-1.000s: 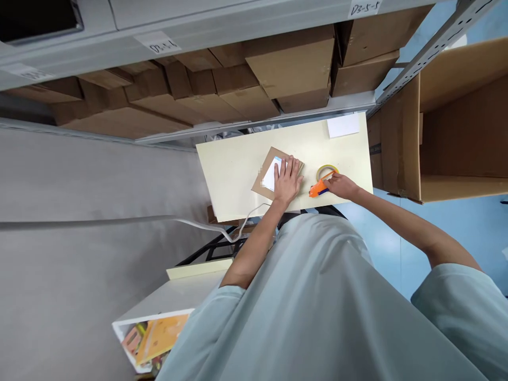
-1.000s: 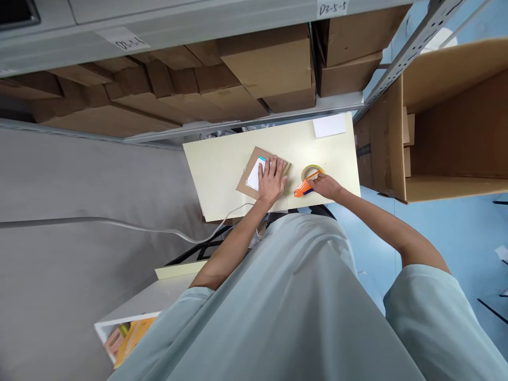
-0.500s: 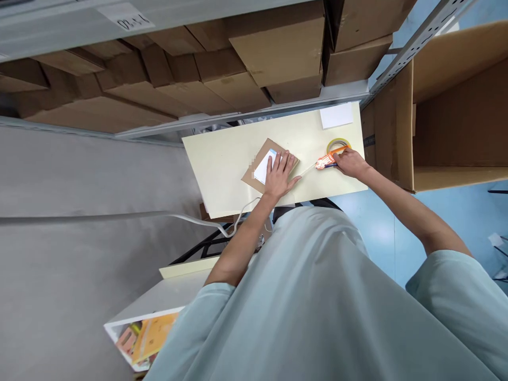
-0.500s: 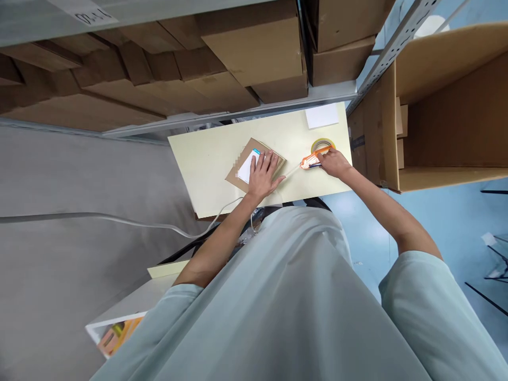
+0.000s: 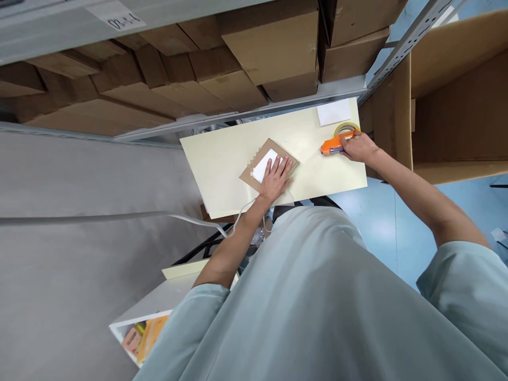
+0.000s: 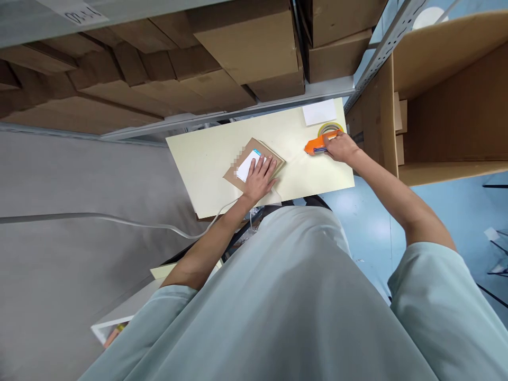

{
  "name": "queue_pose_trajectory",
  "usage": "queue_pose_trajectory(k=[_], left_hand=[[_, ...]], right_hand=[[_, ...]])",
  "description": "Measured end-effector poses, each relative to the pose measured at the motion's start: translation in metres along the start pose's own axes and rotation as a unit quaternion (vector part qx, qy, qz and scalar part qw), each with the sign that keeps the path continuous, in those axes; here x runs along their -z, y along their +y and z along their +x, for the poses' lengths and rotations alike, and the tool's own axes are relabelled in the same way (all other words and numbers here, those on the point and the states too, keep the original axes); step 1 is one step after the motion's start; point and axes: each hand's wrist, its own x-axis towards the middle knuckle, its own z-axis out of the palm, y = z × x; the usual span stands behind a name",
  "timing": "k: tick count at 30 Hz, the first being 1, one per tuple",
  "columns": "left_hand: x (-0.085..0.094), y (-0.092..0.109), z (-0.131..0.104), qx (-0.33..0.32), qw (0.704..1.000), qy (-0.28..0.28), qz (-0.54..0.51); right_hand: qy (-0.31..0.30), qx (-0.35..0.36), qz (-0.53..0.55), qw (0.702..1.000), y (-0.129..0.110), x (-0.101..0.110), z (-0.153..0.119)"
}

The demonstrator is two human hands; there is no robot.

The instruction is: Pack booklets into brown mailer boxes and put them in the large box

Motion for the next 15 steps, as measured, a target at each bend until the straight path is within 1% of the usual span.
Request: queue_pose_trajectory(k=[4, 7, 9, 11, 15], left_hand=[[-0.006, -0.003, 0.001, 0.013, 1.0, 0.001, -0.006], [-0.01, -0.003, 0.003, 0.016, 1.0, 0.006, -0.004], [-0.011, -0.002, 0.005, 0.017, 1.0, 0.009, -0.005], [-0.011, 0.001, 0.006, 0.019, 1.0, 0.014, -0.006], [-0.004, 0.007, 0.009, 0.026, 0.999, 0.031, -0.008]], right_hand=[[0.011, -0.077, 0.06, 0.995, -0.043, 0.012, 0.026], [0.031, -0.115, 0.091, 0.989, -0.071, 0.019, 0.041], [0.035, -0.127, 0.105, 0.986, -0.086, 0.022, 0.05], [0.038, -0.139, 0.115, 0.983, -0.101, 0.025, 0.057], [0.044, -0.192, 0.126, 0.972, -0.132, 0.034, 0.067]])
